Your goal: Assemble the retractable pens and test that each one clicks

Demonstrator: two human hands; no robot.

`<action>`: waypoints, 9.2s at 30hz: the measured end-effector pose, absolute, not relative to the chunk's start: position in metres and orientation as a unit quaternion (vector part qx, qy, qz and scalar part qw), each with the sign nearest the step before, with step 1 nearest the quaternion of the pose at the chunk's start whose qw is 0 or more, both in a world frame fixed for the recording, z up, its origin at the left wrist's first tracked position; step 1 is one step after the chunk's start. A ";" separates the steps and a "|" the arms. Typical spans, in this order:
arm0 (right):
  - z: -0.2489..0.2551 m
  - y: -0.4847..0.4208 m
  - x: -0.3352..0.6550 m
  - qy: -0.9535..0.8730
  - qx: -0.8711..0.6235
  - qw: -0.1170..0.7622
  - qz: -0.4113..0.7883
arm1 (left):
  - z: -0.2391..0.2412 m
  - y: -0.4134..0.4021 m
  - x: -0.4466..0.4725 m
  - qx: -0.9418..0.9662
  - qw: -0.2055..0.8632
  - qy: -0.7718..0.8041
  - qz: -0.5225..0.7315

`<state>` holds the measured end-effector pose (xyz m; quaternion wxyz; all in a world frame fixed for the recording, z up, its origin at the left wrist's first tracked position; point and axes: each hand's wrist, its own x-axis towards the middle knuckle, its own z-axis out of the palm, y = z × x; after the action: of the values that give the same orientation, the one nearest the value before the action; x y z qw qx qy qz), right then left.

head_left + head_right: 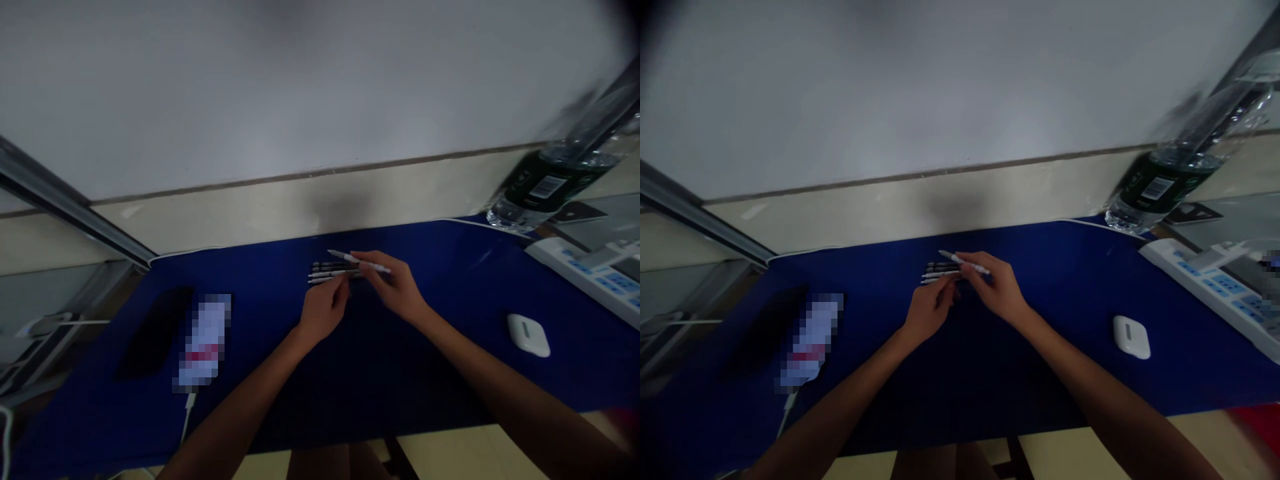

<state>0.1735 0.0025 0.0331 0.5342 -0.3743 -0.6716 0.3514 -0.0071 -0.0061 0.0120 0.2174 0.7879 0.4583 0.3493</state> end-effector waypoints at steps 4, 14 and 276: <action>0.031 0.001 0.174 -0.841 -0.300 0.425 0.150 | 0.016 -0.004 -0.003 0.635 0.449 0.470 0.417; 0.031 0.005 0.176 -0.912 -0.272 0.296 0.075 | 0.019 0.014 -0.016 0.540 0.468 0.497 0.493; 0.009 0.040 0.220 -0.672 -0.652 0.300 0.181 | 0.016 0.002 -0.021 0.778 0.118 0.599 0.147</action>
<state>0.2198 0.0399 0.0091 0.3001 -0.6521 -0.6721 0.1814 -0.0213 0.0019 0.0163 0.1178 0.7780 0.5994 0.1468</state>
